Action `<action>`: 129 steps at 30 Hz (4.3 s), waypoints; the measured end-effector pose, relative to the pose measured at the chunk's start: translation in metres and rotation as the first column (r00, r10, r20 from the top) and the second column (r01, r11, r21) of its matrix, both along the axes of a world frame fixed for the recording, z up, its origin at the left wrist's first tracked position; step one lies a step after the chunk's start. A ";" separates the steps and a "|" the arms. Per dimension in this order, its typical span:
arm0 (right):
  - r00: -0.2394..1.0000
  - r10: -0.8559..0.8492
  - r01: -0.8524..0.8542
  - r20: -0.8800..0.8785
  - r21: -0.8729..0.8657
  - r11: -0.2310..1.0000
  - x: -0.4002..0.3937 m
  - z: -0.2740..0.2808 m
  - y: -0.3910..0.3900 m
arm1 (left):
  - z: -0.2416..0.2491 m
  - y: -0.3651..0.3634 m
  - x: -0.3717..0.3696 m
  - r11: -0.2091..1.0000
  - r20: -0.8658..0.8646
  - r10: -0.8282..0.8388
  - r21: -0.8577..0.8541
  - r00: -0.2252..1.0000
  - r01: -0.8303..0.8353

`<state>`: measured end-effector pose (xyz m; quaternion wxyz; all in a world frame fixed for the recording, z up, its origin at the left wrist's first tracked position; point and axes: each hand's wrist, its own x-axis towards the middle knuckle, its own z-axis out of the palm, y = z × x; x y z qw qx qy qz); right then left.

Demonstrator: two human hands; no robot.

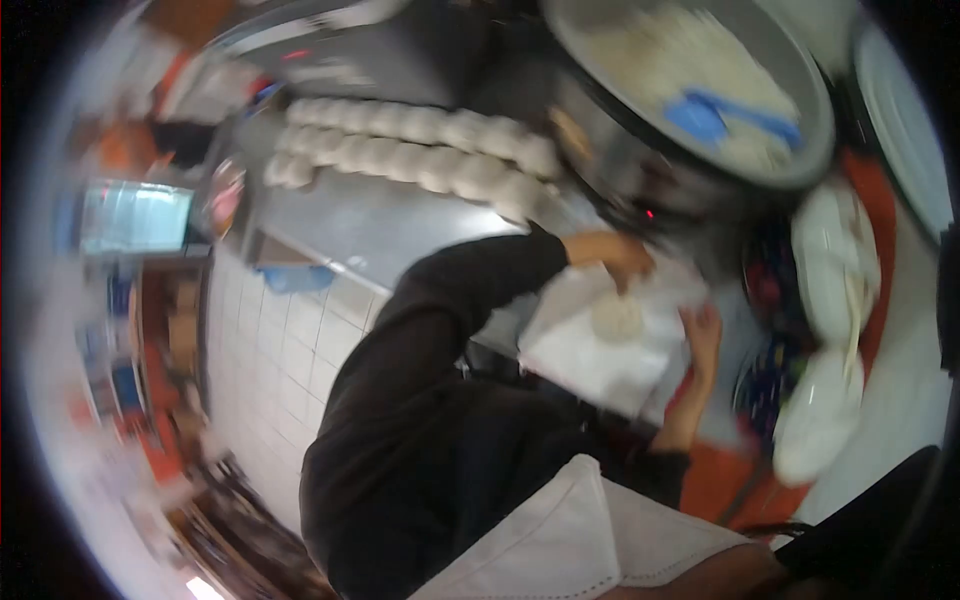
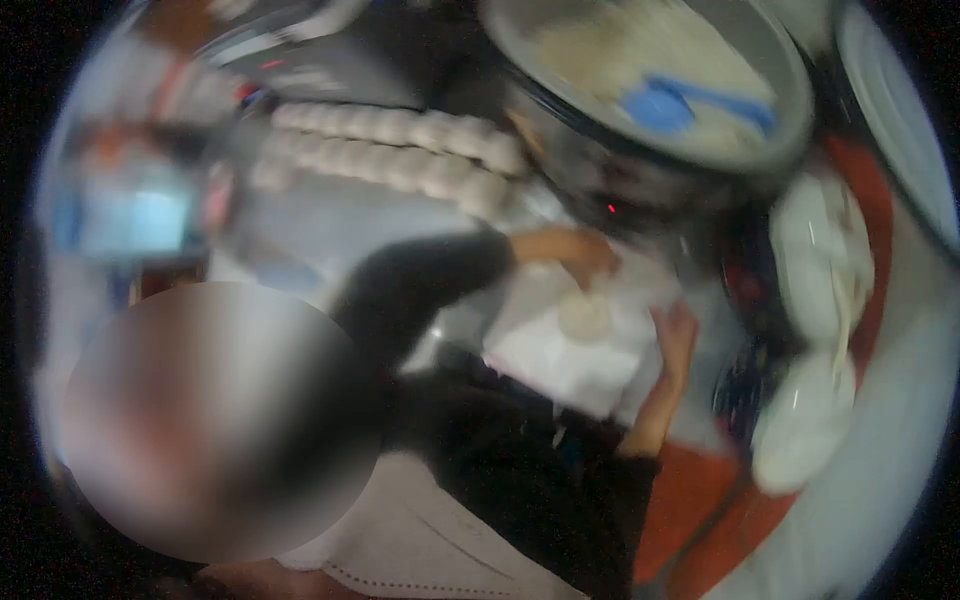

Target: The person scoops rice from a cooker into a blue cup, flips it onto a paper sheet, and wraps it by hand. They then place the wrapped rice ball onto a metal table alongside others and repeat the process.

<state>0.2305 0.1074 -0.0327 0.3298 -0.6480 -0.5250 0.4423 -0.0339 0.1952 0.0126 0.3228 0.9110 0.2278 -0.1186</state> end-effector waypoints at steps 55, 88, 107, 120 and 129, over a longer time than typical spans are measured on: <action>0.951 0.094 -0.103 0.293 0.017 0.995 -0.056 0.070 -0.071 | 0.040 -0.112 -0.023 0.764 0.330 0.500 -0.603 0.800 -0.229; 0.618 0.525 -0.741 0.584 0.211 0.638 -0.027 0.049 -0.068 | -0.046 -0.155 -0.070 0.820 0.394 0.246 0.403 0.886 -0.407; 0.842 0.485 -0.528 0.237 0.177 0.830 -0.056 0.041 -0.063 | -0.005 -0.161 -0.021 0.329 0.275 0.942 -0.630 0.194 -0.704; 0.869 0.229 -0.429 0.439 0.438 0.790 -0.060 -0.003 -0.092 | -0.029 -0.160 0.023 0.121 0.293 0.950 -0.672 -0.112 -0.731; 0.990 0.111 -0.135 0.088 0.349 0.927 -0.118 0.080 -0.095 | -0.001 -0.176 -0.006 0.281 0.387 0.920 -0.767 -0.066 -0.577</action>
